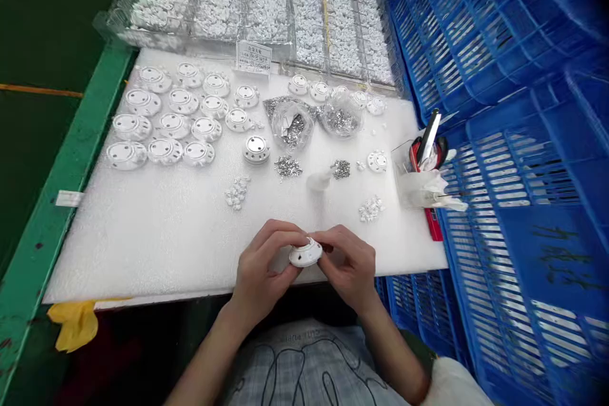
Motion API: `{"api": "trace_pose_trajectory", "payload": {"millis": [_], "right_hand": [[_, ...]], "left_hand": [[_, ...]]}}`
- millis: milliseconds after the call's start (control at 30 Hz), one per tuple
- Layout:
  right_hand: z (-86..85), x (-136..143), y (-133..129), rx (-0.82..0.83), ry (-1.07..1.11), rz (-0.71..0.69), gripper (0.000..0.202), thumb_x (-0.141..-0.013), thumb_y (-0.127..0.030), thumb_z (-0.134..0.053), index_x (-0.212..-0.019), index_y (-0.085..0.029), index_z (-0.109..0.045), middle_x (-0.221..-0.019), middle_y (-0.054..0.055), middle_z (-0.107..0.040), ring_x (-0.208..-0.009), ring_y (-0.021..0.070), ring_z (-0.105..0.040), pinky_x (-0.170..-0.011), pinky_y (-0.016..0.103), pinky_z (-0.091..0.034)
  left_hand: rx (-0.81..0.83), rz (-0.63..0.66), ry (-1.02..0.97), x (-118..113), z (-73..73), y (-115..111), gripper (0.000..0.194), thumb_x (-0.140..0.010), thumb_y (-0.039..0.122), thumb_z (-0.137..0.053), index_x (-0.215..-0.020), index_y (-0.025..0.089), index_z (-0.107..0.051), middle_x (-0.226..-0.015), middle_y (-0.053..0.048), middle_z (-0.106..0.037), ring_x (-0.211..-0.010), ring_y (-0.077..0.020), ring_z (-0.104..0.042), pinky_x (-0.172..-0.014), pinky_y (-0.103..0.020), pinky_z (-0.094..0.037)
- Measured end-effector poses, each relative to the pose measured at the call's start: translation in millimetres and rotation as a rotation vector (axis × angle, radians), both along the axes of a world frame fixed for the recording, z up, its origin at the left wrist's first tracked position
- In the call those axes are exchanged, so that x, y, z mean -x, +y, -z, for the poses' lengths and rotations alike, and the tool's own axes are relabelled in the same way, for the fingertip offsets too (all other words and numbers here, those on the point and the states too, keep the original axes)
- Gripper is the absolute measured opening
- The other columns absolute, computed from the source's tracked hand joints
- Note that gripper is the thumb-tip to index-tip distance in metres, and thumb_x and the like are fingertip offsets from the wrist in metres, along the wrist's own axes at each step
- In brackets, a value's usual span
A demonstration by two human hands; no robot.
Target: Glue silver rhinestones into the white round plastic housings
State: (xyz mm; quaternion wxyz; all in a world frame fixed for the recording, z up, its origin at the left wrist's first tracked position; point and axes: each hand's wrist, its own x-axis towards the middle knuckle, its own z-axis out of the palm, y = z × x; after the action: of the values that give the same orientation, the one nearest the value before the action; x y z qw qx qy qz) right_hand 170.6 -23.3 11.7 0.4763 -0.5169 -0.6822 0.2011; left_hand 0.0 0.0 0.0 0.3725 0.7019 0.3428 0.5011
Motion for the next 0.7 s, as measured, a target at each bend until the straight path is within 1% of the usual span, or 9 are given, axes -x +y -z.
{"api": "trace_pose_trajectory", "payload": {"millis": [133, 233, 300, 400, 467, 533, 600, 633, 700], "right_hand": [[0.8, -1.2, -0.3, -0.016, -0.010, 0.006, 0.023, -0.090, -0.006, -0.068, -0.103, -0.024, -0.075, -0.078, -0.002, -0.076, -0.063, 0.0105, -0.067, -0.061, 0.020, -0.057], [2.1, -0.6, -0.1, 0.001, -0.016, -0.001, 0.024, -0.091, -0.006, -0.069, -0.106, -0.025, -0.074, -0.079, -0.002, -0.076, -0.064, 0.0108, -0.068, -0.061, 0.021, -0.057], [2.4, -0.2, -1.0, 0.024, -0.024, -0.028, 0.026, -0.092, -0.007, -0.069, -0.109, -0.025, -0.074, -0.081, -0.002, -0.076, -0.065, 0.0110, -0.068, -0.062, 0.022, -0.057], [0.5, -2.6, -2.5, 0.074, -0.012, -0.065, 0.026, -0.094, -0.011, -0.068, -0.114, -0.026, -0.073, -0.078, -0.003, -0.073, -0.065, 0.0113, -0.067, -0.062, 0.023, -0.056], [-2.5, -7.1, 0.4, 0.119, 0.034, 0.000, 0.023, -0.096, -0.015, -0.068, -0.114, -0.027, -0.073, -0.076, -0.004, -0.070, -0.063, 0.0113, -0.064, -0.062, 0.024, -0.055], [-6.0, -13.4, 10.1, 0.135, 0.064, 0.155, 0.016, -0.097, -0.019, -0.068, -0.110, -0.027, -0.073, -0.076, -0.005, -0.067, -0.062, 0.0115, -0.062, -0.062, 0.025, -0.054], [-9.4, -19.7, 26.7, 0.117, 0.020, 0.283, 0.014, -0.097, -0.024, -0.070, -0.110, -0.027, -0.072, -0.082, -0.002, -0.068, -0.068, 0.0136, -0.062, -0.066, 0.028, -0.053], [-10.8, -22.3, 36.7, 0.111, -0.035, 0.293, 0.020, -0.095, -0.027, -0.073, -0.114, -0.026, -0.071, -0.089, 0.000, -0.070, -0.074, 0.0159, -0.064, -0.069, 0.031, -0.054], [-13.0, -25.8, 57.0, 0.113, -0.172, 0.222, 0.034, -0.090, -0.030, -0.078, -0.121, -0.024, -0.068, -0.104, 0.005, -0.073, -0.090, 0.0218, -0.068, -0.078, 0.036, -0.056]], "left_hand": [[0.019, 0.014, -0.002, 0.6, -2.0, 1.9, 0.024, -0.091, 0.002, -0.070, -0.106, 0.020, -0.068, -0.102, -0.003, -0.070, -0.093, -0.0129, -0.070, -0.087, -0.019, -0.058], [0.010, 0.000, -0.002, -0.2, -2.6, 0.8, 0.026, -0.089, -0.001, -0.069, -0.104, 0.020, -0.067, -0.102, -0.002, -0.070, -0.093, -0.0126, -0.070, -0.087, -0.020, -0.058], [0.019, -0.035, -0.010, -1.3, -1.6, -0.4, 0.027, -0.088, -0.001, -0.069, -0.103, 0.021, -0.066, -0.102, -0.002, -0.070, -0.092, -0.0124, -0.070, -0.086, -0.020, -0.057], [0.078, -0.110, -0.063, -2.8, 1.3, -1.7, 0.026, -0.089, 0.000, -0.069, -0.103, 0.022, -0.065, -0.102, -0.001, -0.071, -0.094, -0.0140, -0.070, -0.087, -0.023, -0.058], [0.114, -0.139, -0.099, -3.4, 2.8, -1.8, 0.025, -0.090, 0.001, -0.069, -0.102, 0.023, -0.065, -0.101, -0.001, -0.071, -0.095, -0.0149, -0.071, -0.088, -0.025, -0.059], [0.120, -0.142, -0.101, -3.9, 3.0, -1.7, 0.025, -0.090, 0.001, -0.069, -0.101, 0.023, -0.066, -0.100, 0.000, -0.071, -0.095, -0.0147, -0.071, -0.087, -0.025, -0.059], [0.108, -0.138, -0.081, -4.2, 1.9, -1.5, 0.026, -0.090, 0.000, -0.069, -0.100, 0.023, -0.066, -0.101, 0.000, -0.071, -0.095, -0.0138, -0.071, -0.087, -0.023, -0.059], [0.099, -0.138, -0.075, -4.3, 1.1, -1.4, 0.026, -0.090, -0.001, -0.069, -0.100, 0.023, -0.067, -0.101, 0.000, -0.071, -0.094, -0.0135, -0.072, -0.087, -0.022, -0.058], [0.095, -0.137, -0.071, -4.3, -0.6, -1.1, 0.027, -0.089, -0.002, -0.069, -0.100, 0.022, -0.067, -0.101, 0.000, -0.072, -0.094, -0.0133, -0.072, -0.087, -0.021, -0.058]]}}
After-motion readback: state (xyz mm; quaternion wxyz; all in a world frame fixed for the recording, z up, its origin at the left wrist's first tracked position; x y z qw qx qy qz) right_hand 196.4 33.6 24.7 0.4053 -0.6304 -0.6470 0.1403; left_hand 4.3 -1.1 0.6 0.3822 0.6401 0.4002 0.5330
